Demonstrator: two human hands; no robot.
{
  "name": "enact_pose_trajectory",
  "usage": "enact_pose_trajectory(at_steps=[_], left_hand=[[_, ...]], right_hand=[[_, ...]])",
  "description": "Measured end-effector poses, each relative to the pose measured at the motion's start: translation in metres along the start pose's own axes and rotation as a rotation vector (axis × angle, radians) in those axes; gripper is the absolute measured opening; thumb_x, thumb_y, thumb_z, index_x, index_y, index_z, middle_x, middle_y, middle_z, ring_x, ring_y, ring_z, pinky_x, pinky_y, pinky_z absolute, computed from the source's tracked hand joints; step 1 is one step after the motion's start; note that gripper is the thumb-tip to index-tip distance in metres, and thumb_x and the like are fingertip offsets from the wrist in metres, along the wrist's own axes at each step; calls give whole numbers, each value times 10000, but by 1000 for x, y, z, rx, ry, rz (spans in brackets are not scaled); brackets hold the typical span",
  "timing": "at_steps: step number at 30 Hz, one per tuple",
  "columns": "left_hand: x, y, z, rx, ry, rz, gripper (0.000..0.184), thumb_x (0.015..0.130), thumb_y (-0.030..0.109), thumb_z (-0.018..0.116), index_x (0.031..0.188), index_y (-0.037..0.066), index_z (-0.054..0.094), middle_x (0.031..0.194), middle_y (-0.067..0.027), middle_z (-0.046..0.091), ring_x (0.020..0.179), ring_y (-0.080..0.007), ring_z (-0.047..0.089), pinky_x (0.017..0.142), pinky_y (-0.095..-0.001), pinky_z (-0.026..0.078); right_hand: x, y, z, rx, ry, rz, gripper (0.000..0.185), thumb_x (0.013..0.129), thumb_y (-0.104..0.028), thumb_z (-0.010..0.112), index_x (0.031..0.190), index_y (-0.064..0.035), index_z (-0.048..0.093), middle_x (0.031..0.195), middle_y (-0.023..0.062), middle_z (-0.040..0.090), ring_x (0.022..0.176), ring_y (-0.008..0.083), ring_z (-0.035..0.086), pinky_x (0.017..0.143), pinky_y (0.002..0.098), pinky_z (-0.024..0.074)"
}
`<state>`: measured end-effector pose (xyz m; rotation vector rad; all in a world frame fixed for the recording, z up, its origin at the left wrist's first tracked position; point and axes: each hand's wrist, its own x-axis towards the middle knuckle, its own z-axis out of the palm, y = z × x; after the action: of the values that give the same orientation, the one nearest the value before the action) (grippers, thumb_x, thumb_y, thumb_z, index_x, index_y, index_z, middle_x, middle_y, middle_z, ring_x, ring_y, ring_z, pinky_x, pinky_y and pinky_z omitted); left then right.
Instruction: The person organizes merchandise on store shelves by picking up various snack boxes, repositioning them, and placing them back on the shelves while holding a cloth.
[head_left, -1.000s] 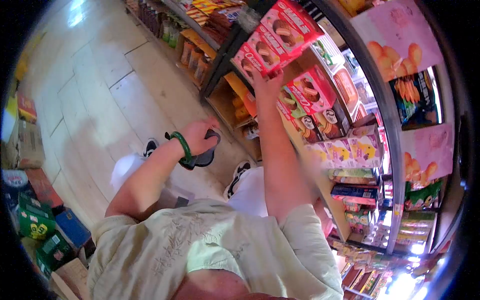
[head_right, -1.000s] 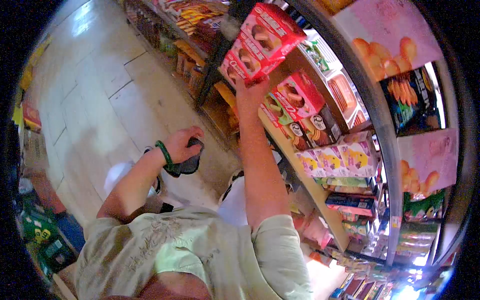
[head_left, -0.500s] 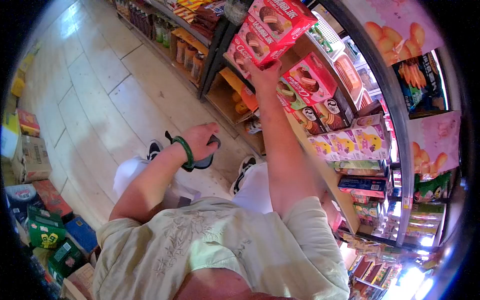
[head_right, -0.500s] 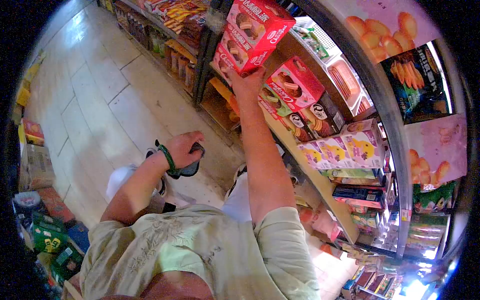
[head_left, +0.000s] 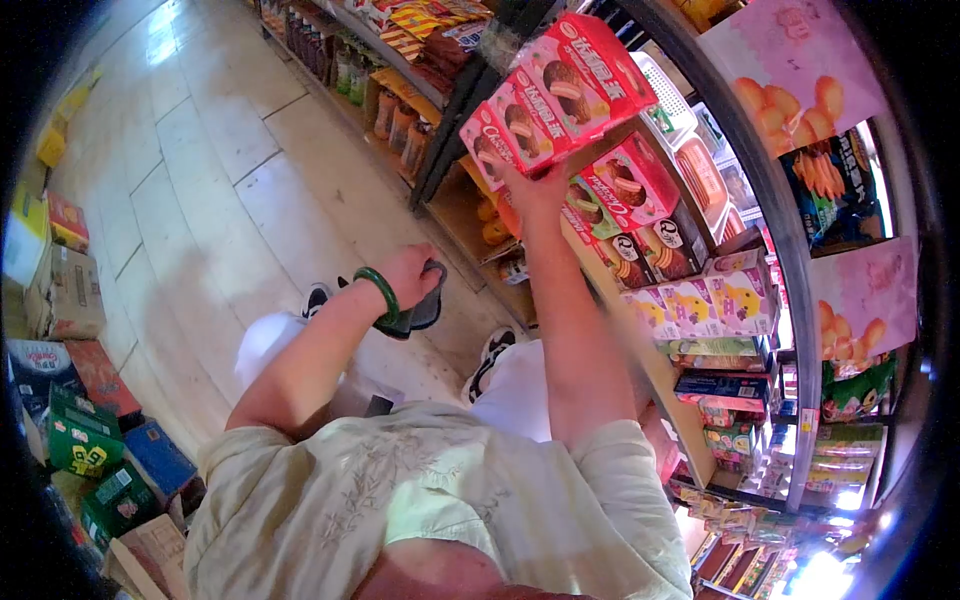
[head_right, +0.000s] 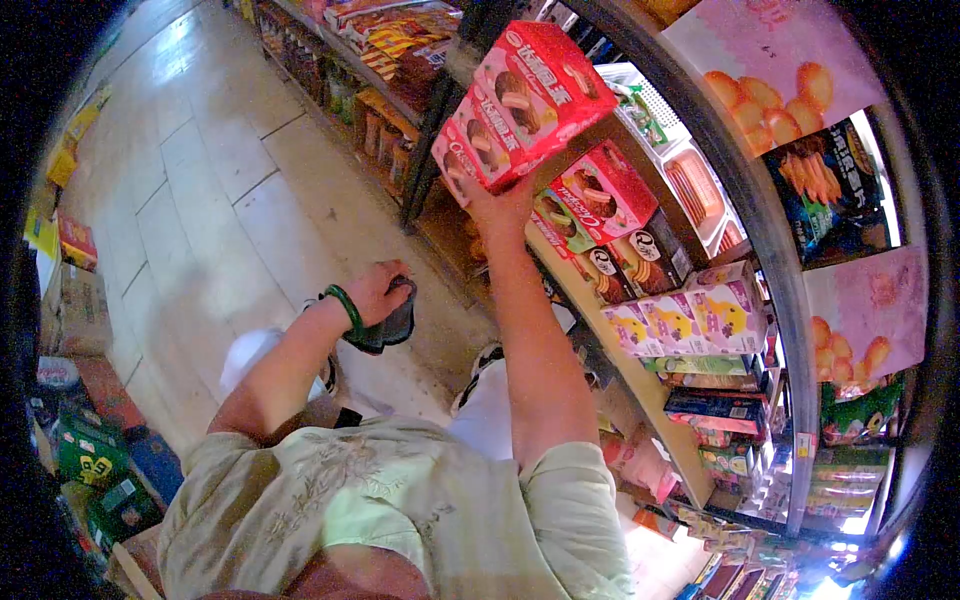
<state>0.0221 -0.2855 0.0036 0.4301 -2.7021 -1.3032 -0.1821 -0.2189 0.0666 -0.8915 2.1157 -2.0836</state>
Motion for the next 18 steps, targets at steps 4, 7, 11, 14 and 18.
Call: enact_pose_trajectory(at_steps=[4,7,11,14,18], left_hand=[[1,-9,-13,125,-83,-11,281,867,258,483,950,7,578,883,-232,607,839,-408,574,752,-441,472],[-8,0,-25,266,-36,-68,293,883,286,458,886,22,586,843,-221,614,814,-406,579,719,-456,472],[-15,-1,-38,418,40,-163,335,903,327,426,848,40,591,847,-201,622,795,-395,588,699,-463,472],[-19,6,-45,293,118,-287,354,914,333,410,859,44,608,853,-195,624,807,-394,576,730,-450,465],[-4,-1,-60,-305,224,-328,402,907,394,462,903,17,602,740,-110,625,669,-213,595,596,-318,485]], right_hand=[[-35,-10,-15,-99,-42,35,675,634,-58,786,1201,-8,422,1145,111,544,1011,194,556,850,309,463],[-72,-8,-43,-267,-85,75,663,668,-72,768,1218,2,407,1160,114,539,1026,199,553,861,321,461],[-120,-6,-74,18,-331,135,577,714,-48,725,1212,17,442,1147,134,565,1039,209,555,875,325,459],[-154,-24,-99,-102,-365,78,503,731,-36,708,1181,18,488,1133,131,584,1039,198,559,886,327,460],[-183,-54,-128,-98,-368,170,444,728,-57,719,1129,2,538,1130,105,592,1026,187,568,882,326,462]])
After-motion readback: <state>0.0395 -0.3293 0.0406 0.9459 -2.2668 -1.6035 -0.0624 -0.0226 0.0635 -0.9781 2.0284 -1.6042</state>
